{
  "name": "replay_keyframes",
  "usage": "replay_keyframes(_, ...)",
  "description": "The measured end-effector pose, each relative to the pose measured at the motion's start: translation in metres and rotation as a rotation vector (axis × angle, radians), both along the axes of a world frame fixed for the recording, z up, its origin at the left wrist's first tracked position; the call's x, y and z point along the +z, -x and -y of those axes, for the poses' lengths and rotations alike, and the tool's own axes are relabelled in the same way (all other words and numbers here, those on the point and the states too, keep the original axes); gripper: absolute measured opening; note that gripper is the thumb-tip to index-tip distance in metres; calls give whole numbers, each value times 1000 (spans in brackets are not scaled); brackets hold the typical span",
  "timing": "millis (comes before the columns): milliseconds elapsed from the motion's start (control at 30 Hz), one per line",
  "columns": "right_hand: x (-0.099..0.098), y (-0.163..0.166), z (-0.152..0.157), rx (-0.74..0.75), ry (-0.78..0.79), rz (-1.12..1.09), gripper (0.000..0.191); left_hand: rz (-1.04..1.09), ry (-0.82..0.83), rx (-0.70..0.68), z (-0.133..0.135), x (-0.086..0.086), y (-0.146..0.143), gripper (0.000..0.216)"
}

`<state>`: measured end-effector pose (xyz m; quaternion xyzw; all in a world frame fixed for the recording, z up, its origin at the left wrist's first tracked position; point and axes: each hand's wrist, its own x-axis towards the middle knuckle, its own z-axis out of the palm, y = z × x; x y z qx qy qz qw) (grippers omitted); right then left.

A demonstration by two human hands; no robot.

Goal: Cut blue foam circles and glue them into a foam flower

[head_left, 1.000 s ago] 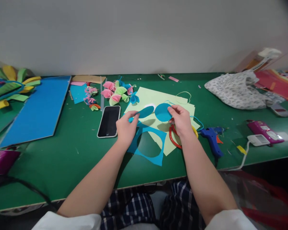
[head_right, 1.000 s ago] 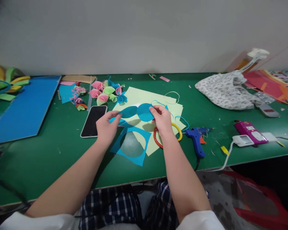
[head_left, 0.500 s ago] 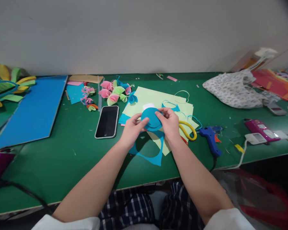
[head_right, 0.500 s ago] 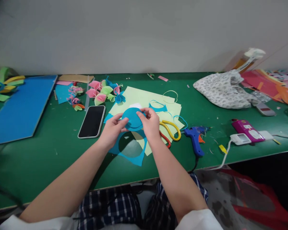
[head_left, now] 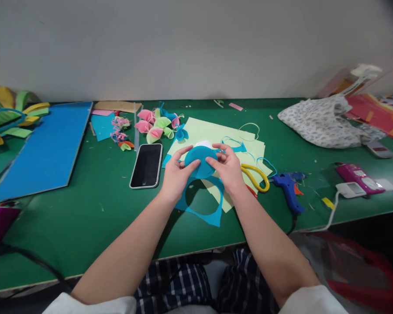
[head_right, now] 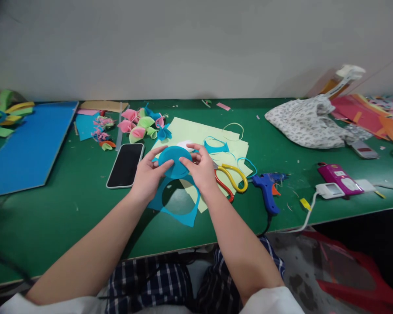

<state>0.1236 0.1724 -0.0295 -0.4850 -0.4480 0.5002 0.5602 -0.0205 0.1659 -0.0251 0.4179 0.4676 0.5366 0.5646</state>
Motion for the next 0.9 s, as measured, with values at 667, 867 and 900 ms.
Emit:
replay_keyframes(667, -2, -4, -3, 59, 56, -95, 43, 77, 43, -104, -3, -5, 5, 54)
replay_keyframes(867, -1, -4, -3, 45, 34, -34, 43, 68, 48, -127, -4, -8, 4, 45)
replay_keyframes(900, -1, -4, -3, 39, 31, -22, 42, 61, 44, -137, -4, -9, 4, 48)
